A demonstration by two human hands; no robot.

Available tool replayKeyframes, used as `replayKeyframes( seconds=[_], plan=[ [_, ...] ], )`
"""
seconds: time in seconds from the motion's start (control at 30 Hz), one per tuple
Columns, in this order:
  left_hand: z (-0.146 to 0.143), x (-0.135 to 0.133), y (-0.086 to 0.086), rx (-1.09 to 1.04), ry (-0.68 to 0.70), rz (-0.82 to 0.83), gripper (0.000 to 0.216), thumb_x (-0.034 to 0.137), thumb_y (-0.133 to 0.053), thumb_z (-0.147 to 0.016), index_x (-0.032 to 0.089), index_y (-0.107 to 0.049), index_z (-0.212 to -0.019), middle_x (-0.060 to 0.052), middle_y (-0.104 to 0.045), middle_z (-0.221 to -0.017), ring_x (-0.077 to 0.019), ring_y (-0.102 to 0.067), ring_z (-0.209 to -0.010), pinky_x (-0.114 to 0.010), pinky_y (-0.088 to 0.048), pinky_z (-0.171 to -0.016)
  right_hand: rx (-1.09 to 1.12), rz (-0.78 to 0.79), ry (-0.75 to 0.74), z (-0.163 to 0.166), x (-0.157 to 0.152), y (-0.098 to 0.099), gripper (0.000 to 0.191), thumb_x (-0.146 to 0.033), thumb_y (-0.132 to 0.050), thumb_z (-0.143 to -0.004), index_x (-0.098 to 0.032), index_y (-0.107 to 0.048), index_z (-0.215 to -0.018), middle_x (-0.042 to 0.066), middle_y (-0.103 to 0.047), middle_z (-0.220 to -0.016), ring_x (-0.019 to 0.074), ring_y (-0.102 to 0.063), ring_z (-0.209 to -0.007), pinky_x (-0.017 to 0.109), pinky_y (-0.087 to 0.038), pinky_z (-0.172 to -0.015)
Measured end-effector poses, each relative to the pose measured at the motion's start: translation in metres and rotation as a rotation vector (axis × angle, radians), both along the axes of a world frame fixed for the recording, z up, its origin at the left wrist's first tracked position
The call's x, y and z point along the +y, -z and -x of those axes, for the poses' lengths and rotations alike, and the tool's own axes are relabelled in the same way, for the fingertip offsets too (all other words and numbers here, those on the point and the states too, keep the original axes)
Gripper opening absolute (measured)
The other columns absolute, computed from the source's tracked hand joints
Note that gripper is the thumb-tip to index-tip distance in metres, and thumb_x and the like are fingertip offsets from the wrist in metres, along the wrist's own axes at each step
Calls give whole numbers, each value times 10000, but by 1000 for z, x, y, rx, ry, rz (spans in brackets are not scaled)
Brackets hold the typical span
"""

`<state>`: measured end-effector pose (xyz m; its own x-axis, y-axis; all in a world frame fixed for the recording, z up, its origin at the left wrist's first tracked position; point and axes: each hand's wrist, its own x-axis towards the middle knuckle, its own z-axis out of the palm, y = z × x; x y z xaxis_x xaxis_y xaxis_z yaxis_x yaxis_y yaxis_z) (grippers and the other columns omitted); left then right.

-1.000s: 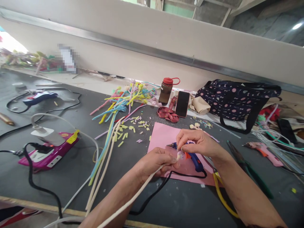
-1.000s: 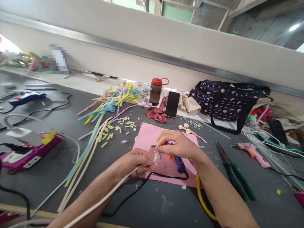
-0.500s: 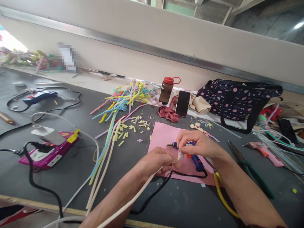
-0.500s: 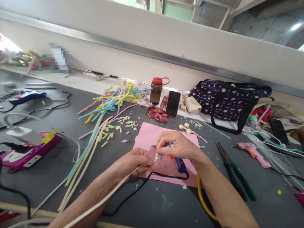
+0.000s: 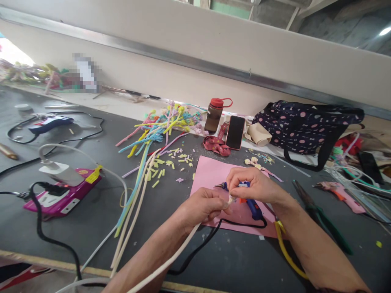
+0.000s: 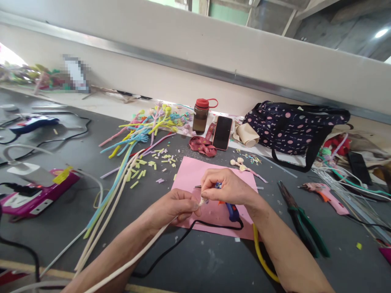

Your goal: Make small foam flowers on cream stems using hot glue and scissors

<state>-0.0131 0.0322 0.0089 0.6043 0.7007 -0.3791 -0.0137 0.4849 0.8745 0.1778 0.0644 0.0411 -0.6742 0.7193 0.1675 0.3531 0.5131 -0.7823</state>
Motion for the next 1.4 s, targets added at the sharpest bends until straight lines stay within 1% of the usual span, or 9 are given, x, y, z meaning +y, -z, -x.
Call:
replayKeyframes(
  seconds=[0.5, 0.6, 0.67, 0.77, 0.83, 0.93, 1.0, 1.13, 1.4],
  plan=[
    [-1, -1, 3, -11, -1, -24, 154, 229, -573, -689, 110, -660, -643, 88, -312, -343, -40, -205, -329, -235, -99, -384, -32, 22, -21, 1, 1, 3, 128, -72, -599, -701, -158, -628, -610, 8, -616, -714, 128, -574, -690, 245, -453, -667],
    [-2, -2, 3, -23, -12, -32, 153, 220, -573, -689, 106, -658, -634, 86, -314, -339, -37, -216, -325, -227, -111, -379, -7, 56, -54, 1, 0, 2, 107, -117, -618, -734, -157, -671, -650, 16, -623, -733, 126, -573, -686, 246, -455, -663],
    [-1, -2, 3, -31, -18, -24, 149, 217, -579, -684, 103, -657, -627, 82, -323, -340, -35, -231, -324, -219, -115, -374, 45, 87, -70, 1, -1, -1, 120, -192, -605, -788, -161, -708, -734, 36, -641, -791, 138, -587, -727, 260, -461, -681],
    [0, -1, 3, -53, -7, 30, 160, 225, -581, -682, 99, -660, -625, 75, -332, -339, -29, -226, -310, -209, -95, -354, 183, 77, 53, 1, -3, -3, 229, -296, -523, -867, -178, -716, -906, 67, -652, -945, 171, -595, -855, 294, -460, -752],
    [1, 0, 3, -101, 8, 83, 172, 234, -579, -683, 95, -662, -624, 71, -338, -338, -24, -206, -292, -208, -77, -338, 289, 64, 190, 1, -3, -3, 273, -335, -484, -887, -189, -705, -951, 67, -644, -989, 168, -593, -841, 297, -459, -745],
    [3, 1, 3, -195, 30, 148, 171, 234, -584, -680, 91, -657, -621, 60, -360, -344, -21, -206, -274, -201, -65, -316, 413, 100, 352, -1, 1, 0, 279, -359, -493, -879, -181, -708, -895, 55, -657, -871, 143, -585, -701, 274, -450, -638],
    [4, 2, 3, -241, 41, 170, 159, 224, -586, -677, 91, -651, -619, 57, -366, -348, -20, -214, -269, -193, -60, -306, 454, 143, 418, -2, 4, 2, 273, -359, -507, -869, -172, -704, -850, 44, -654, -776, 132, -574, -639, 260, -430, -584],
    [5, 2, 5, -307, 35, 174, 150, 213, -582, -686, 95, -644, -617, 56, -368, -348, -20, -224, -263, -179, -67, -295, 449, 197, 425, -2, 7, 4, 238, -340, -544, -841, -161, -695, -804, 31, -650, -734, 111, -555, -573, 241, -407, -533],
    [4, 2, 9, -369, 19, 157, 157, 214, -576, -701, 99, -651, -624, 53, -373, -353, -22, -235, -261, -179, -79, -298, 402, 252, 395, 3, 2, 1, 171, -309, -623, -768, -151, -669, -721, 20, -635, -698, 103, -536, -547, 228, -412, -515]
  ],
)
